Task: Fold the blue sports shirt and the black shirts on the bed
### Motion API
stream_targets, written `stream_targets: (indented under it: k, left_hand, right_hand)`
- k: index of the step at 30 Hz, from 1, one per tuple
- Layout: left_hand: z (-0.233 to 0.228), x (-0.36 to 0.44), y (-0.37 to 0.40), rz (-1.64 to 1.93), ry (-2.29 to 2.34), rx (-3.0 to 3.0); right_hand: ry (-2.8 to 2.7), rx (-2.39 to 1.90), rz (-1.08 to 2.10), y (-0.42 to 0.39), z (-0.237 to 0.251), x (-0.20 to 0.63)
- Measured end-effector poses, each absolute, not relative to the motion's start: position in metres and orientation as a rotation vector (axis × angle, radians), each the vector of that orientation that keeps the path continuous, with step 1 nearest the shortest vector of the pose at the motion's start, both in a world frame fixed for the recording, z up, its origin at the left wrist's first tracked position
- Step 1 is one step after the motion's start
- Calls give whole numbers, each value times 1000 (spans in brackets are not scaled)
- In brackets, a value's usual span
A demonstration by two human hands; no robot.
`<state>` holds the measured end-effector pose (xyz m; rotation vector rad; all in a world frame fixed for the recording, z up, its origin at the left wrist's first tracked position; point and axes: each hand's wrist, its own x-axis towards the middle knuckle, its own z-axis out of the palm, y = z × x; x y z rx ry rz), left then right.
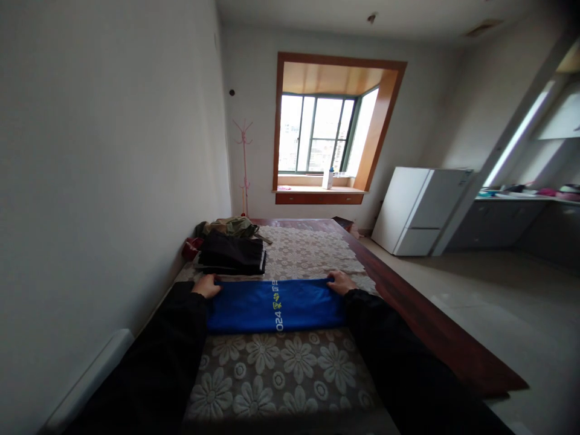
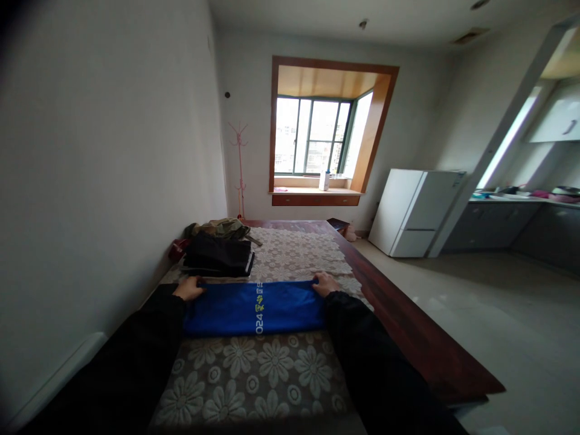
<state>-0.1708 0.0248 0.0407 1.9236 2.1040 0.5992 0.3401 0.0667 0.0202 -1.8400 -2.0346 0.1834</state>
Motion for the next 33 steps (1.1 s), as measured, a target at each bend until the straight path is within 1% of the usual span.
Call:
stream_targets:
  k: [5,8,12,15,19,22,25,28,30,33]
  left_hand:
    - [59,-177,16,735,2026,1898]
    - [78,-175,-8,861,1969,1907]
    - [104,-174,-75,1075,1730,1865]
    - [117,-175,-141,1158,1571,1762]
    - [113,-179,-216,1053,1575,1688]
    - [99,-184,-245,850,1526,1680]
    - [88,-185,-256,712,1426,1700]
    - [85,-182,-249,607,1378,1696]
    - [86,-178,-231,525,1421,1757]
    - [84,-170,-184,494,1549,1921]
  right_hand:
    - [-1937,-1792,241,52,36,348]
    - [-1898,-1701,285,27,53,352]
    - [-1821,-1384,454,-39,76,365]
    - [-1782,-1295,562,-104,86,378]
    - [-1787,-1304,745,-177,81,391]
    - [-1832,-1352,883,-208,68,397]
    - [-1882,-1405,1042,-222,58,401]
    - [-1998,-1394,1129,-217,54,401]
    - [-2092,-1387,1071,-203,54,399]
    - [-2173,-1415,850,-163,51,390]
